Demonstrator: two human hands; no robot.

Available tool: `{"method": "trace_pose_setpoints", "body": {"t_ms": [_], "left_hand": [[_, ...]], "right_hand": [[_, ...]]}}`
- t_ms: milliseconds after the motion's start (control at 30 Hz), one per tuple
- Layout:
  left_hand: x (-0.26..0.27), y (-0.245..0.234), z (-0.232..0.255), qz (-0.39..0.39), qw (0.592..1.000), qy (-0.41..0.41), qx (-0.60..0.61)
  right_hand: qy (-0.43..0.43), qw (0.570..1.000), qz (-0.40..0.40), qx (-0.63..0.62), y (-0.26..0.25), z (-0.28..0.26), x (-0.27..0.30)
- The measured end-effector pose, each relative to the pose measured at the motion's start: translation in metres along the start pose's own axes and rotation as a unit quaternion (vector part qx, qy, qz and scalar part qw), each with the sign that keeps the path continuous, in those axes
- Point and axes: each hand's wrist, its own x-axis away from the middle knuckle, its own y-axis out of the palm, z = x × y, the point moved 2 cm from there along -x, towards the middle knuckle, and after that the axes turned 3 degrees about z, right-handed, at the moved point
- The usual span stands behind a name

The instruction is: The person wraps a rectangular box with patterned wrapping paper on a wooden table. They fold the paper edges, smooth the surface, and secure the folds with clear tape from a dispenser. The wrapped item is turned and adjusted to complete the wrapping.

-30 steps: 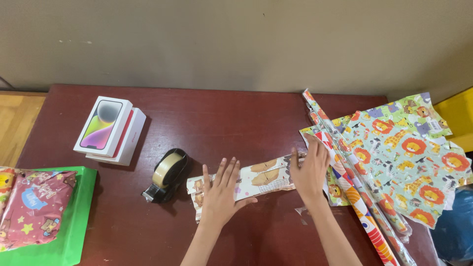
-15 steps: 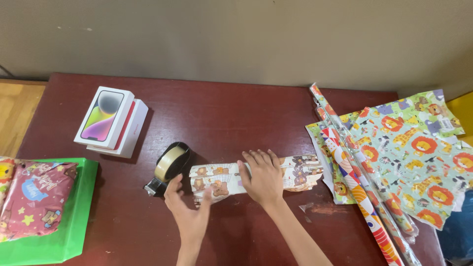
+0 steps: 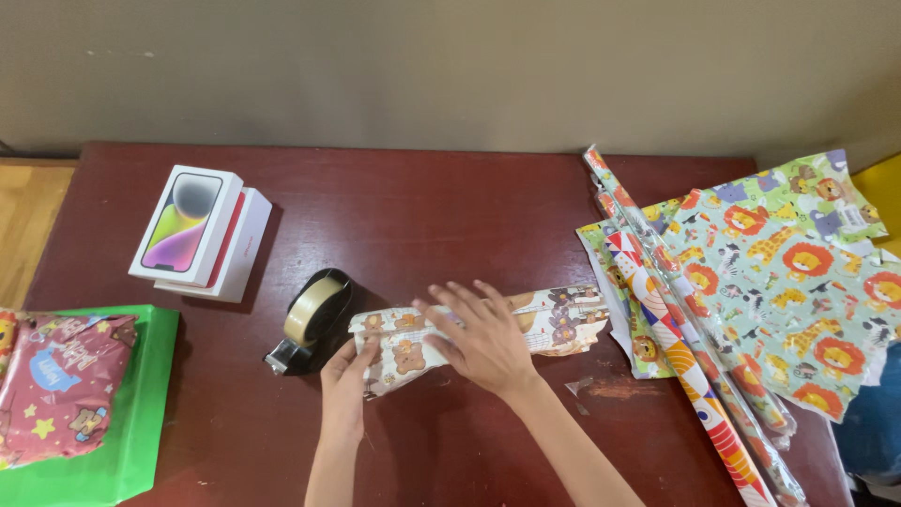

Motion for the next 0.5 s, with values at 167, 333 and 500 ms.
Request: {"method": "trace_pose_setpoints", "body": {"t_ms": [167,333,500], "left_hand": [[-0.001,-0.004,0.008,0.006,1.000,-0.020,0.019],[-0.005,0.001,0.004,0.014,1.000,-0.007,0.006],[-0.024,-0.003,-0.006,0.028,0.999,-0.001,-0.035]], "right_hand": [[0.063,0.993,-0.062,-0.074,0.003,-0.015,-0.004],[0.173,0.974,-0.057,-0.133,0.024,-0.020,-0.016],[0.098,0.987,0.001,-0.130,0.026,-0.023,-0.008]]}}
